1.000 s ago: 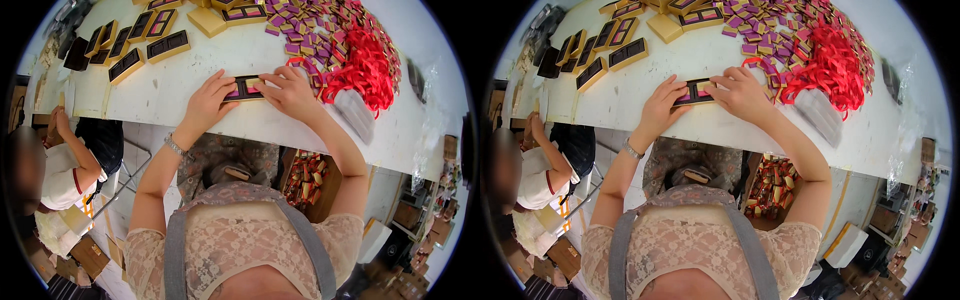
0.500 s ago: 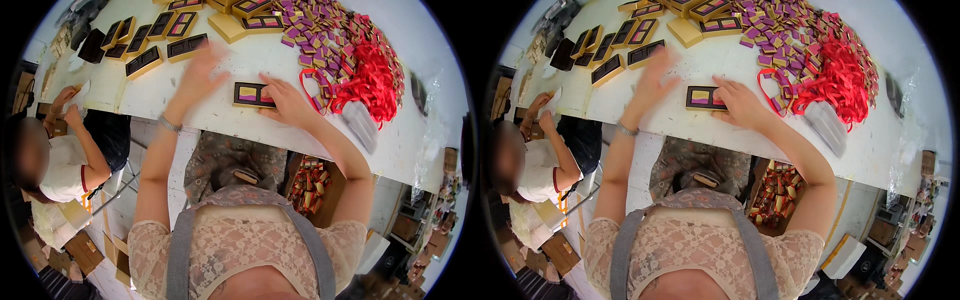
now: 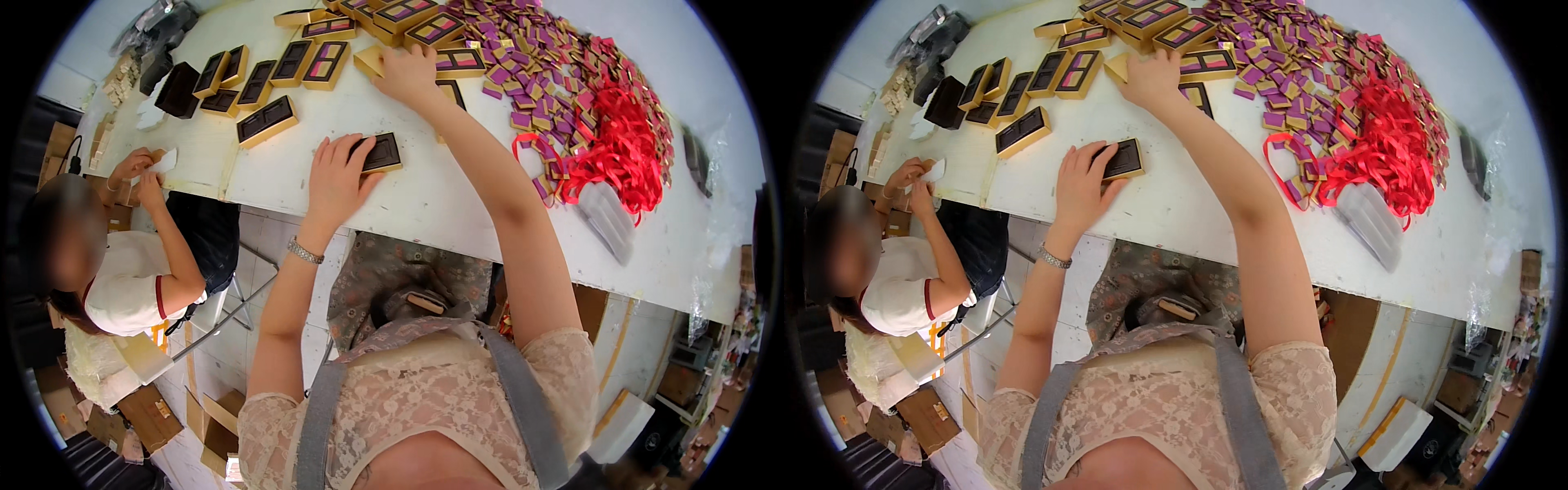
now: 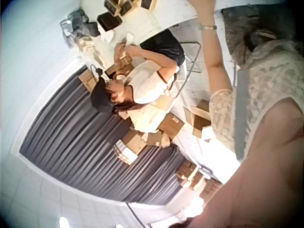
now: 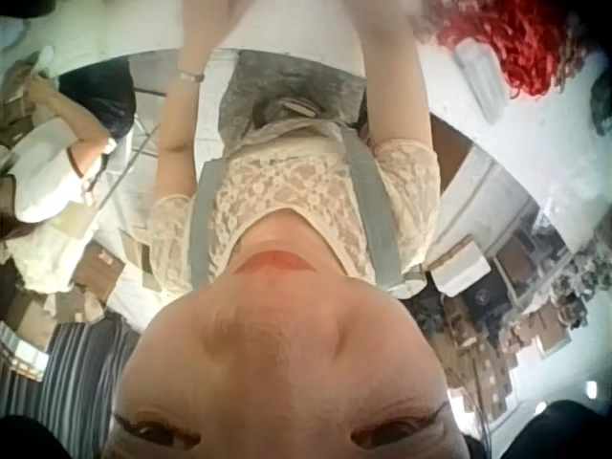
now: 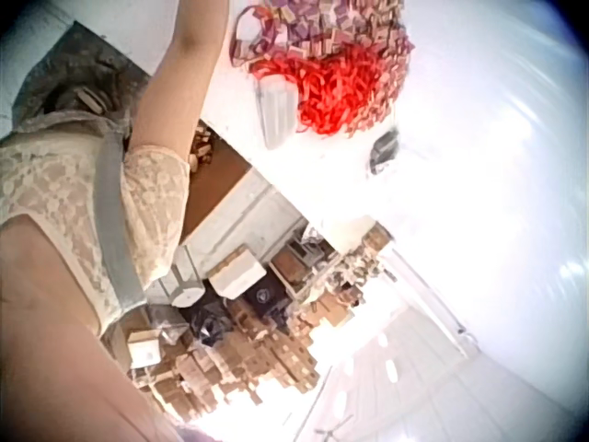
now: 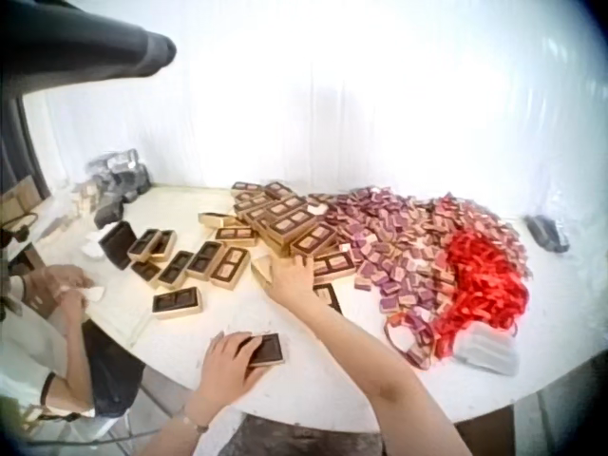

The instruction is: The person assembles small rectangular soap bars into black trays, then places them into clear plastic bags and ties them with red ribbons. The person repeats this process for multiple units on a white table.

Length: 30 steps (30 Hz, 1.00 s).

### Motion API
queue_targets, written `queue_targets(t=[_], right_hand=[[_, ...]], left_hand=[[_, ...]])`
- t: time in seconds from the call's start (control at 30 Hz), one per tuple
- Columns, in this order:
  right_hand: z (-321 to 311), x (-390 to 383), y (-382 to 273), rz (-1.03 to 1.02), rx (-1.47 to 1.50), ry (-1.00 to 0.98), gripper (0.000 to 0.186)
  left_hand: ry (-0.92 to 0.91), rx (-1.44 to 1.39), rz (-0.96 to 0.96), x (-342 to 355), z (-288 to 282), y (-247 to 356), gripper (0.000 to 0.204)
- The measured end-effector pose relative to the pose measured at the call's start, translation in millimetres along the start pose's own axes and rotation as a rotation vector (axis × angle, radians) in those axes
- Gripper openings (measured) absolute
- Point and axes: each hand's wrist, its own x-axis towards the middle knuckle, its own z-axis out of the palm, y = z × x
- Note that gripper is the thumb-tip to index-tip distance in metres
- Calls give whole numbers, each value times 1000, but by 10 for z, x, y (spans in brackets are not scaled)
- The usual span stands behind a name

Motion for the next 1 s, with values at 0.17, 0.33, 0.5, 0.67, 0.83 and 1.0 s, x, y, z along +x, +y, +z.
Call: queue_targets(t=[0.17, 0.33, 0.5, 0.67, 0.83, 1.0], right_hand=[[-423, -139, 79, 416, 1735, -709, 50], [-516, -248, 119, 669, 1920, -596, 44], [-274, -371, 474, 146, 132, -75, 34], [-617, -980, 303, 180, 68, 9, 37], [184, -1233, 478, -95, 484, 160, 63], [-35, -1286, 756, -72, 318, 421, 40]], left_hand=[[18, -17, -40, 7, -5, -12, 52], [45, -15, -36, -5, 36, -1, 51], [49, -45, -12, 6, 71, -19, 50], [68, -57, -99, -49, 9, 0, 50], [-240, -381, -75, -172, -49, 213, 56], [-175, -364, -2, 13, 172, 428, 64]])
